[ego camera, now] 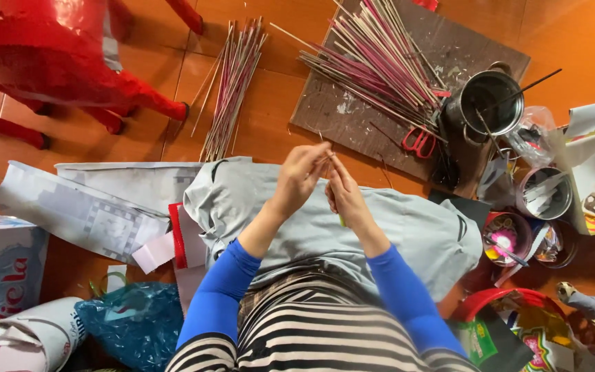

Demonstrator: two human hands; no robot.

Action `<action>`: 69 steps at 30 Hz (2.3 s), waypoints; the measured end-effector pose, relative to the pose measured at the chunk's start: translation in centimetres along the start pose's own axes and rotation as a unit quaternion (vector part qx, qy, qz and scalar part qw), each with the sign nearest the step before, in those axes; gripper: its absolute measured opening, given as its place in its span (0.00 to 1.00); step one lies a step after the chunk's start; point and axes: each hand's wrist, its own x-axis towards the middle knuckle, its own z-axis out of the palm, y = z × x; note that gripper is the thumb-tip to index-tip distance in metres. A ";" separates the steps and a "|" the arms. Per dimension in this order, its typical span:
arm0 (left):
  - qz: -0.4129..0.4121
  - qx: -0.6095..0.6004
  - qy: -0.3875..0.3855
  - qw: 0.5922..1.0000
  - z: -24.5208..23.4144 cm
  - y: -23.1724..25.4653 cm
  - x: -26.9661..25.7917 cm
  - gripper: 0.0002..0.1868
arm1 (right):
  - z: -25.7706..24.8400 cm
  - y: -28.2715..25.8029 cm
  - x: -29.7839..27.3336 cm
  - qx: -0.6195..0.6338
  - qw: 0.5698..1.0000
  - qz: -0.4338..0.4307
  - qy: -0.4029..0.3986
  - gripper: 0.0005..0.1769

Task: The person is using a knife to shave and sharpen thin bamboo sticks.

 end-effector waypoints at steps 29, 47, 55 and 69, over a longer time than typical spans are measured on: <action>-0.354 -0.372 -0.048 0.857 -1.5 -10.2 3.4 0.16 | 0.2 7.4 6.3 -0.173 0.970 -0.168 -0.036 0.05; -0.327 0.208 -0.059 0.920 -8.7 -31.2 0.0 0.14 | -21.3 6.1 18.8 -0.527 0.779 -0.070 0.333 0.11; -0.287 0.428 -0.067 0.854 -9.2 -32.8 -0.9 0.14 | -27.5 6.9 18.4 -0.653 0.674 -0.064 0.339 0.06; -0.256 0.093 -0.087 0.958 -2.8 -13.4 -1.0 0.10 | -22.5 3.2 15.2 -0.605 0.753 -0.064 0.250 0.07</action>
